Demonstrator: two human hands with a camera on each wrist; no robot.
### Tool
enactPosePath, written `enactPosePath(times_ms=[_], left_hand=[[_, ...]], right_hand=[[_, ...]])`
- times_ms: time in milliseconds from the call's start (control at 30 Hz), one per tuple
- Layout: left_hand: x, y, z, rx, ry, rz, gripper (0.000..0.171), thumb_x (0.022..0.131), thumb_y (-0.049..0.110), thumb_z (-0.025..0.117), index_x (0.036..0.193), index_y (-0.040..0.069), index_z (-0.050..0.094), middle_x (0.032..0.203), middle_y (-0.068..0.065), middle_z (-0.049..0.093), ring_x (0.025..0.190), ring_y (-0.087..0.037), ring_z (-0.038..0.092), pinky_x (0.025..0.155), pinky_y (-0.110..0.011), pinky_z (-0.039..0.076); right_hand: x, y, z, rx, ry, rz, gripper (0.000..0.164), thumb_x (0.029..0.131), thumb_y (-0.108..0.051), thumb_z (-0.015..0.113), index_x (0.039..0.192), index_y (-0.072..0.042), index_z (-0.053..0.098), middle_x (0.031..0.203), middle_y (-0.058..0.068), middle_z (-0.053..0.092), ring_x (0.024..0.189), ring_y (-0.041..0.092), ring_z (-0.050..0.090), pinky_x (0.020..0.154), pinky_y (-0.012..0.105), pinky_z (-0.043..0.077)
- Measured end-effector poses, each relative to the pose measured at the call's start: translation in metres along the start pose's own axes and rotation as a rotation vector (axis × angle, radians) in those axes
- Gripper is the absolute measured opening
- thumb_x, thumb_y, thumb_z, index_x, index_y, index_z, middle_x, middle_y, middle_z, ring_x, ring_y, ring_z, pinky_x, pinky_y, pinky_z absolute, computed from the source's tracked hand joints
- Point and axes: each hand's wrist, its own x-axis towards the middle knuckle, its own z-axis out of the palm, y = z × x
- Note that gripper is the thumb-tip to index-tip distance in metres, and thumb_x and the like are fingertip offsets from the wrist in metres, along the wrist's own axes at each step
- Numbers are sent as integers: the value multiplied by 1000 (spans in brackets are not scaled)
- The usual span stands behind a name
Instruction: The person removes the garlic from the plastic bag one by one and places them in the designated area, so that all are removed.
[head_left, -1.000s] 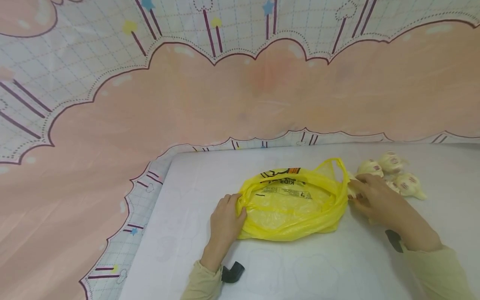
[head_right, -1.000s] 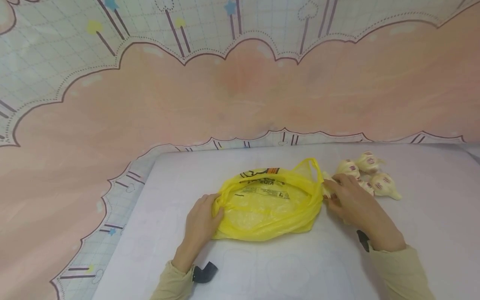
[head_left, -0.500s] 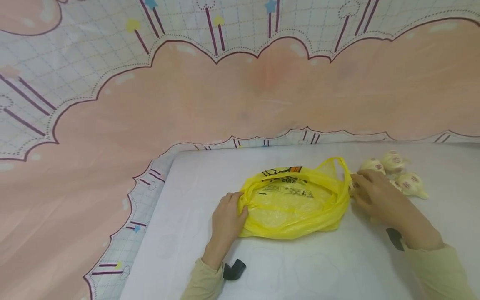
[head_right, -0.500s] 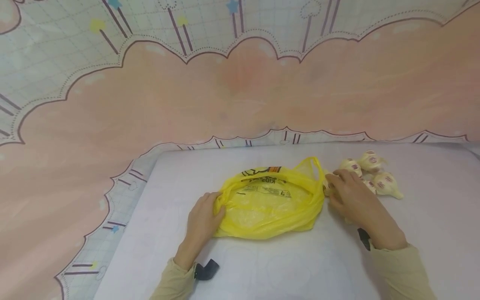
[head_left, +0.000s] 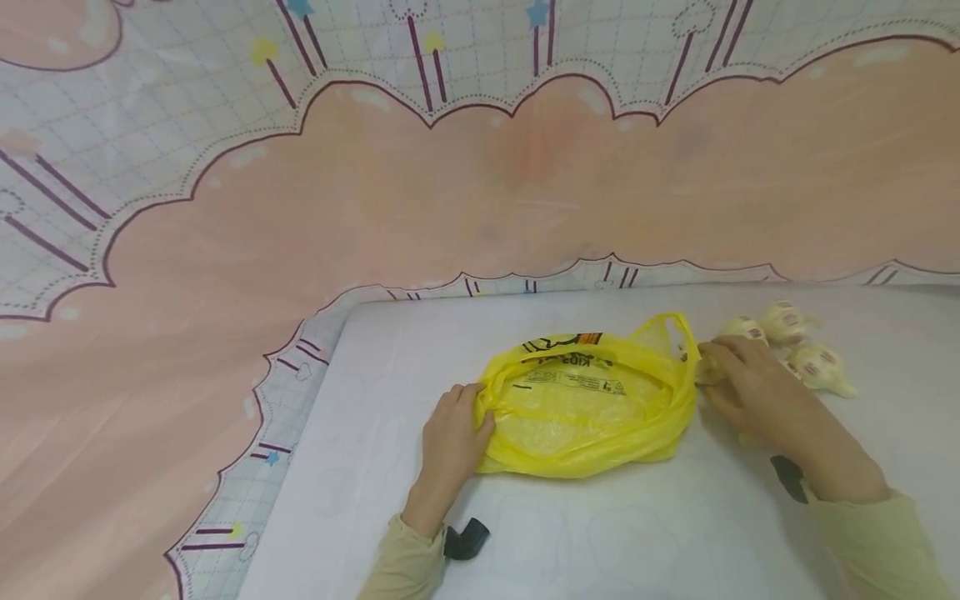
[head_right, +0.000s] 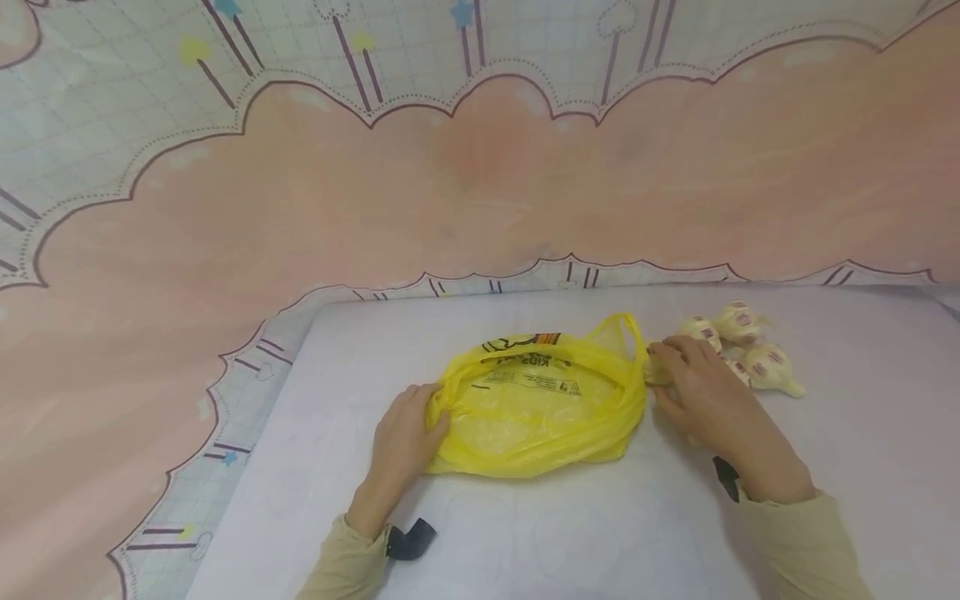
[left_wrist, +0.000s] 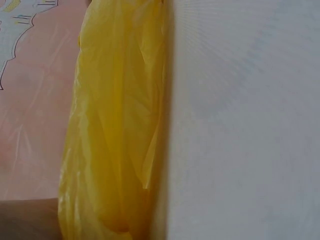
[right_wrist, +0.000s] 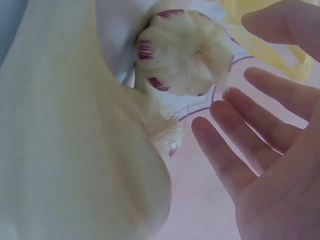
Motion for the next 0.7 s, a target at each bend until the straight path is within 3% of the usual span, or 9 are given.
enactPosePath(times_ms=[300, 500, 700], left_hand=[[-1, -2, -2, -13, -24, -16, 40, 90, 22, 69, 126, 7, 63, 116, -10, 65, 106, -28, 62, 85, -44, 55], [1, -5, -5, -52, -60, -25, 41, 91, 24, 68, 128, 8, 61, 120, -10, 63, 111, -29, 61, 89, -47, 53], [4, -3, -11, -101, -110, -46, 52, 91, 40, 70, 131, 9, 56, 124, -11, 62, 112, -30, 60, 90, -48, 53]], right_hand=[[0, -5, -3, 4, -4, 14, 54, 75, -2, 80, 123, 7, 57, 120, 25, 57, 108, 45, 54, 87, 63, 49], [-1, -5, -3, 12, 32, -23, 56, 73, -1, 80, 123, 6, 58, 119, 24, 58, 106, 42, 56, 84, 60, 51], [-2, -7, -8, 15, 62, -28, 55, 72, 0, 80, 123, 5, 58, 120, 23, 57, 107, 41, 56, 84, 60, 51]])
